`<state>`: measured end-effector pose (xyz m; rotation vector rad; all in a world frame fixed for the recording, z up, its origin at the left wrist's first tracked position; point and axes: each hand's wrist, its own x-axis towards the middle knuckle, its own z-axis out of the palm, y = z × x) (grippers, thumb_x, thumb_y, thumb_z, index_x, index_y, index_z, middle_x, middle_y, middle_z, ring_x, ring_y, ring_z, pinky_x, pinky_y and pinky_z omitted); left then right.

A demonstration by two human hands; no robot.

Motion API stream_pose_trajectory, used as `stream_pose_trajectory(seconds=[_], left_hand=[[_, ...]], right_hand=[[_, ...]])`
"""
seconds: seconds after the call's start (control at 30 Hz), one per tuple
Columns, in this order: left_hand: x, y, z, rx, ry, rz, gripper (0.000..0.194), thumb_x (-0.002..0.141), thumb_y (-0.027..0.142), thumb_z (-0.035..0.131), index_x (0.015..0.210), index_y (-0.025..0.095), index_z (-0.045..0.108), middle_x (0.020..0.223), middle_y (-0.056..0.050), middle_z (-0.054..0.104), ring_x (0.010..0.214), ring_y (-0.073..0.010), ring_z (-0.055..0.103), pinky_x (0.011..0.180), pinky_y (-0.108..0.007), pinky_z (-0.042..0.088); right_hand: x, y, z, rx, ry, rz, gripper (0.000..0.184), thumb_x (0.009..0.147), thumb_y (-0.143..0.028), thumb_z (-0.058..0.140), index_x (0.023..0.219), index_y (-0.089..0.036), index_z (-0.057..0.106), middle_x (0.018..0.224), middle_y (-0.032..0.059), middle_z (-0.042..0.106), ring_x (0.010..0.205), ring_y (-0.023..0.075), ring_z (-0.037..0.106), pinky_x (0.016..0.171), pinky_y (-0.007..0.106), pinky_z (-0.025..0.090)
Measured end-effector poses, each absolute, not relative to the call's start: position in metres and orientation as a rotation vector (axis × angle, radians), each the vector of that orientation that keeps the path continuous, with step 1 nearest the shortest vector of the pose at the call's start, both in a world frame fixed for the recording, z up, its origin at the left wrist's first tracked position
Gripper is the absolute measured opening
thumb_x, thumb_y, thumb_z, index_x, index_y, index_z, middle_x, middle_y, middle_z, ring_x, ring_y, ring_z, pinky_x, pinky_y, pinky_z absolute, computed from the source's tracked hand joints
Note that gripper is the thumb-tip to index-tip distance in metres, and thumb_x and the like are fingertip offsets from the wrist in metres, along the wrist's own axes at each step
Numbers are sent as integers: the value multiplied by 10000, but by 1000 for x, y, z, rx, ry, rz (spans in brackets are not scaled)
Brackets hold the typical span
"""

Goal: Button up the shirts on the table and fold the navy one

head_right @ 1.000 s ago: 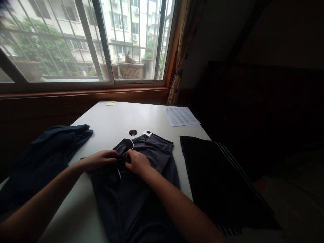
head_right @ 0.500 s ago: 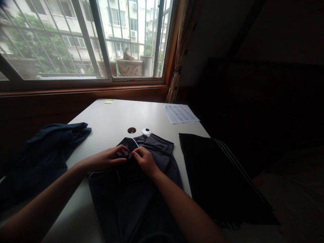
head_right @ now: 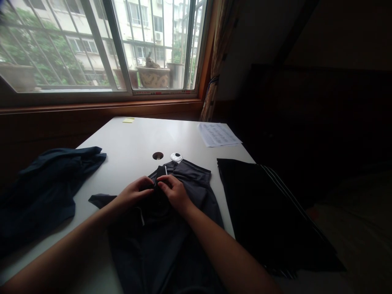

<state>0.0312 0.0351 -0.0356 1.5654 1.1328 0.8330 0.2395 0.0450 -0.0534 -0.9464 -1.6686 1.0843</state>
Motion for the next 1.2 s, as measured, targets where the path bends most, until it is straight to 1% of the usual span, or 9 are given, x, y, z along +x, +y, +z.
stream_pose_trajectory(seconds=[0.13, 0.23, 0.37, 0.43, 0.53, 0.73, 0.87, 1.1, 1.2], left_hand=[[31, 34, -34, 1284, 1032, 936, 376, 809, 371, 721, 1101, 220, 540, 1005, -45, 696, 846, -214, 686, 717, -307, 527], [31, 33, -32, 1179, 992, 966, 495, 806, 360, 731, 1224, 258, 487, 1024, -42, 700, 819, -215, 700, 684, -299, 525], [31, 33, -30, 1265, 994, 944, 408, 840, 364, 693, 1205, 226, 573, 1074, -70, 697, 957, -253, 681, 791, -334, 529], [32, 33, -32, 1339, 1018, 940, 419, 861, 362, 670, 1247, 223, 584, 1055, -65, 694, 960, -243, 666, 818, -330, 516], [33, 33, -34, 1447, 1071, 946, 500, 882, 365, 644, 1352, 244, 526, 963, -36, 677, 837, -197, 646, 743, -290, 497], [35, 31, -35, 1556, 1163, 938, 369, 878, 412, 650, 1192, 231, 586, 930, -26, 682, 793, -183, 636, 672, -259, 474], [35, 30, -37, 1576, 1171, 946, 397, 874, 424, 656, 1212, 242, 552, 905, -12, 684, 727, -160, 619, 624, -239, 452], [36, 31, -40, 1712, 1244, 916, 331, 914, 381, 591, 1217, 250, 565, 861, 11, 637, 680, -127, 559, 598, -213, 421], [38, 31, -42, 1784, 1288, 898, 386, 931, 341, 556, 1307, 280, 500, 862, 22, 634, 661, -123, 555, 618, -224, 441]], right_hand=[[233, 38, -60, -883, -1674, 1123, 555, 813, -339, 745, 1275, -275, 443, 1177, 53, 660, 1063, 202, 656, 902, 351, 529], [230, 34, -66, -900, -1749, 985, 644, 761, -307, 781, 1271, -284, 388, 1251, 72, 615, 1118, 215, 632, 915, 373, 530], [228, 32, -68, -992, -1848, 830, 548, 766, -259, 730, 1222, -271, 426, 1210, 67, 617, 1034, 215, 647, 872, 372, 542], [228, 31, -66, -1029, -1874, 781, 464, 779, -230, 691, 1183, -261, 465, 1141, 53, 640, 975, 208, 652, 851, 361, 541], [228, 30, -60, -1047, -1900, 721, 356, 789, -193, 647, 1118, -244, 522, 1054, 37, 658, 923, 198, 647, 839, 339, 527], [229, 31, -53, -1085, -1921, 674, 161, 843, -215, 606, 1004, -226, 604, 944, 27, 673, 842, 187, 636, 799, 309, 504], [230, 32, -51, -1106, -1911, 667, 76, 870, -228, 602, 933, -217, 644, 895, 23, 684, 814, 181, 638, 775, 297, 487], [230, 33, -52, -1113, -1884, 649, 78, 899, -198, 571, 886, -208, 647, 882, 28, 678, 845, 185, 629, 799, 295, 461], [230, 34, -53, -1100, -1856, 665, 83, 909, -201, 564, 862, -202, 632, 864, 27, 664, 847, 182, 622, 796, 290, 448]])
